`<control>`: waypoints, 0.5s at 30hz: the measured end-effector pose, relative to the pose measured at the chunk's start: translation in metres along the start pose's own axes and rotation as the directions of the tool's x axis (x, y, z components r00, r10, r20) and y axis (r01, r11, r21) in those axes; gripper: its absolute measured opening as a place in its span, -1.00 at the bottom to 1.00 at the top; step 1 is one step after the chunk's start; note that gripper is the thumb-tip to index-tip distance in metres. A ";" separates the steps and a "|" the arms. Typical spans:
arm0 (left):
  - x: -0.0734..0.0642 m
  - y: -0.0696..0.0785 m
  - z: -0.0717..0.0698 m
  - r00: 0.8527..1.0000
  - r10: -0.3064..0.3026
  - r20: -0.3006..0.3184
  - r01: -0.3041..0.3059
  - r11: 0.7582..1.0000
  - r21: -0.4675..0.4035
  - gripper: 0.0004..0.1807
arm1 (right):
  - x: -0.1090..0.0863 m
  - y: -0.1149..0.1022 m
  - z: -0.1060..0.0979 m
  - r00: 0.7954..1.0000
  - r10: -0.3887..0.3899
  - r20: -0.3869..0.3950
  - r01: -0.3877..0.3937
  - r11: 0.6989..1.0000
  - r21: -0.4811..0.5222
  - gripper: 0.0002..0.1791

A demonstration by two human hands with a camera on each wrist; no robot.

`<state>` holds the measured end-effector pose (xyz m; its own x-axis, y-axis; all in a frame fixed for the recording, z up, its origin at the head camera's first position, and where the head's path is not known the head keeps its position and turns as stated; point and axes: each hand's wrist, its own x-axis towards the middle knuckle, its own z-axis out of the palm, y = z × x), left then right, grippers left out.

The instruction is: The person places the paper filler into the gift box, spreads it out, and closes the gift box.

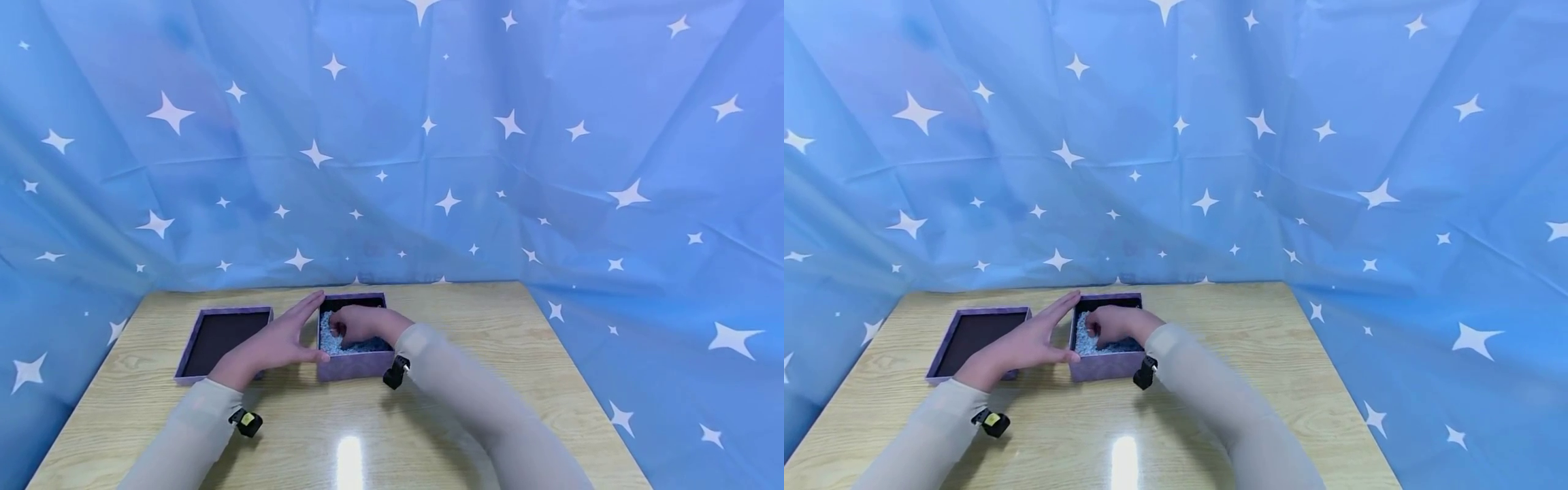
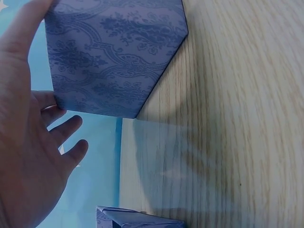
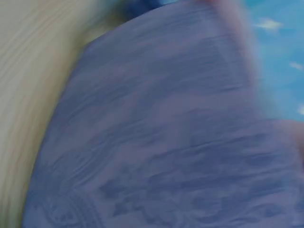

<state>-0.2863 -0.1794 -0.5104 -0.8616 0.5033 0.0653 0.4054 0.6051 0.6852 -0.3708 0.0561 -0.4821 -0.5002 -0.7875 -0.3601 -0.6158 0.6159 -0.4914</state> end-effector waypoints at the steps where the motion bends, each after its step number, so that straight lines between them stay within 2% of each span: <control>1: -0.001 -0.001 0.000 1.000 0.000 -0.004 0.000 1.000 0.004 0.42 | 0.002 -0.001 0.002 1.000 0.000 0.008 0.000 1.000 -0.025 -0.85; 3: -0.003 -0.003 -0.001 1.000 -0.002 -0.009 0.002 1.000 0.006 0.41 | 0.004 -0.002 0.002 1.000 -0.004 0.009 0.004 0.999 -0.048 -0.85; 7: -0.001 -0.003 -0.001 1.000 0.002 -0.007 -0.002 1.000 0.010 0.43 | -0.009 -0.002 -0.008 1.000 -0.001 -0.024 0.002 1.000 0.012 -0.80; 11: 0.000 -0.003 0.000 1.000 0.006 -0.014 -0.006 1.000 -0.004 0.43 | -0.028 -0.003 -0.015 0.990 -0.029 -0.141 0.044 0.994 0.098 -0.73; 15: -0.001 -0.003 0.002 1.000 0.016 -0.025 -0.016 1.000 -0.027 0.43 | -0.045 -0.005 -0.011 0.954 -0.068 -0.293 0.123 0.977 0.176 -0.68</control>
<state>-0.2864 -0.1805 -0.5141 -0.8624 0.4974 0.0938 0.4111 0.5802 0.7031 -0.3522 0.0887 -0.4548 -0.6137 -0.7857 -0.0778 -0.5561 0.5000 -0.6639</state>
